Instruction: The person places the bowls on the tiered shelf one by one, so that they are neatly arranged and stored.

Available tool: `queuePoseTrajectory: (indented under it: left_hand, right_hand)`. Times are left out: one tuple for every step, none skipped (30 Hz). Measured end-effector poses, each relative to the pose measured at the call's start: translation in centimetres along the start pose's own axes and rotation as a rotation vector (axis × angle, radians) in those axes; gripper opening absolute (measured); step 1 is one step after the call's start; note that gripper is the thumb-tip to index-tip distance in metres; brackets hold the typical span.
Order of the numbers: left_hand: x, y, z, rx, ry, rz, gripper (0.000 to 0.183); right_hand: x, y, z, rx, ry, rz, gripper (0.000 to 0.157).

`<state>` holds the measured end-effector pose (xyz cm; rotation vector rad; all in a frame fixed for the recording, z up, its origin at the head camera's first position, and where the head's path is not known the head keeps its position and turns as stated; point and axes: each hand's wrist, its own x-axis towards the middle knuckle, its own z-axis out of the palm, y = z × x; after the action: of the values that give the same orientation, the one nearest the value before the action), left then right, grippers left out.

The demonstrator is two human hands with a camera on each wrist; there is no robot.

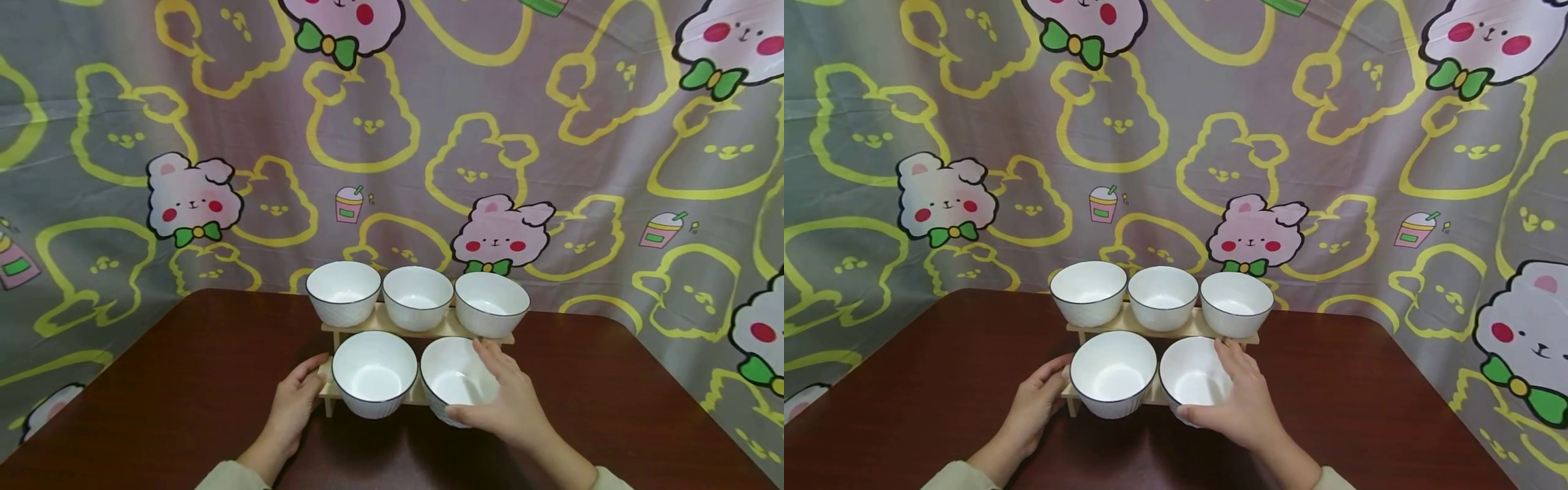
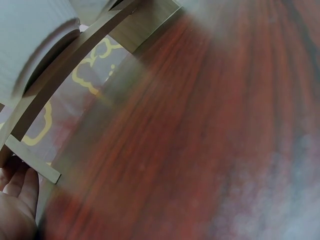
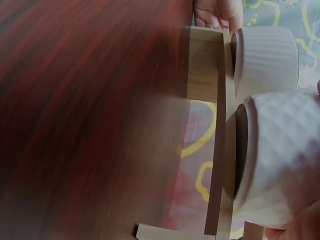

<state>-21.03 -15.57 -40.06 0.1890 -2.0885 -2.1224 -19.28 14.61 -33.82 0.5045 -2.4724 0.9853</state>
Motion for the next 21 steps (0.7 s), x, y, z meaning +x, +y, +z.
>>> queuePoseTrajectory:
  left_hand:
    - [0.0,0.0,0.0,0.001,0.0,0.001,0.038]
    - [0.0,0.0,0.1,0.001,0.001,0.001,0.038]
    - [0.0,0.0,0.1,0.0,0.003,0.0,0.038]
    - [0.0,0.0,0.1,-0.004,0.003,0.0,0.038]
    - [0.0,0.0,0.1,-0.006,0.003,0.0,0.038]
    - [0.0,0.0,0.1,-0.009,0.002,0.0,0.038]
    - [0.0,0.1,0.1,-0.011,0.002,-0.001,0.038]
    - [0.0,0.1,0.1,-0.012,0.002,-0.001,0.038]
    - [0.0,0.2,0.1,-0.015,0.003,-0.001,0.038]
    - [0.1,0.2,0.0,-0.014,0.004,-0.001,0.038]
    - [0.1,0.2,0.0,-0.013,0.006,-0.001,0.038]
    - [0.1,0.2,0.0,-0.016,0.008,-0.003,0.038]
    - [0.2,0.2,-0.1,-0.017,0.01,-0.004,0.038]
    - [0.2,0.2,-0.1,-0.02,0.009,-0.006,0.038]
    - [0.2,0.2,-0.1,-0.024,0.009,-0.008,0.038]
    - [0.2,0.2,-0.1,-0.027,0.006,-0.012,0.039]
    - [0.2,0.3,-0.1,-0.031,0.002,-0.017,0.039]
    - [0.2,0.3,-0.1,-0.035,-0.001,-0.023,0.039]
    - [0.2,0.4,-0.1,-0.036,-0.004,-0.031,0.04]
    - [0.1,0.6,-0.2,-0.031,-0.007,-0.04,0.04]
    - [0.1,0.9,-0.3,-0.024,-0.01,-0.049,0.04]
  right_hand:
    - [0.0,-0.1,0.1,-0.007,-0.002,0.011,0.094]
    - [0.0,-0.1,0.1,-0.012,-0.003,0.023,0.095]
    - [0.0,-0.2,0.2,-0.015,-0.004,0.035,0.096]
    - [0.0,-0.3,0.2,-0.017,-0.003,0.045,0.096]
    - [0.0,-0.3,0.3,-0.019,0.0,0.051,0.097]
    - [-0.1,-0.4,0.3,-0.021,0.003,0.054,0.098]
    - [-0.1,-0.5,0.4,-0.02,0.007,0.054,0.098]
    - [-0.1,-0.5,0.4,-0.013,0.009,0.053,0.098]
    - [-0.1,-0.7,0.4,-0.008,0.008,0.052,0.098]
    - [-0.2,-0.8,0.4,-0.002,0.004,0.048,0.098]
    - [-0.1,-0.9,0.4,0.001,-0.003,0.046,0.097]
    - [-0.1,-1.0,0.3,-0.001,-0.015,0.043,0.097]
    - [-0.1,-1.2,0.3,-0.009,-0.028,0.041,0.096]
    - [-0.1,-1.3,0.3,-0.018,-0.041,0.04,0.096]
    - [0.0,-1.4,0.3,-0.037,-0.051,0.037,0.096]
    - [0.0,-1.5,0.2,-0.055,-0.057,0.031,0.096]
    - [0.0,-1.6,0.2,-0.079,-0.062,0.022,0.097]
    - [0.0,-1.6,0.1,-0.103,-0.065,0.008,0.098]
    - [-0.1,-1.7,0.0,-0.127,-0.066,-0.007,0.098]
    - [-0.2,-1.7,-0.1,-0.145,-0.06,-0.03,0.099]
    - [-0.2,-1.7,-0.3,-0.16,-0.052,-0.056,0.099]
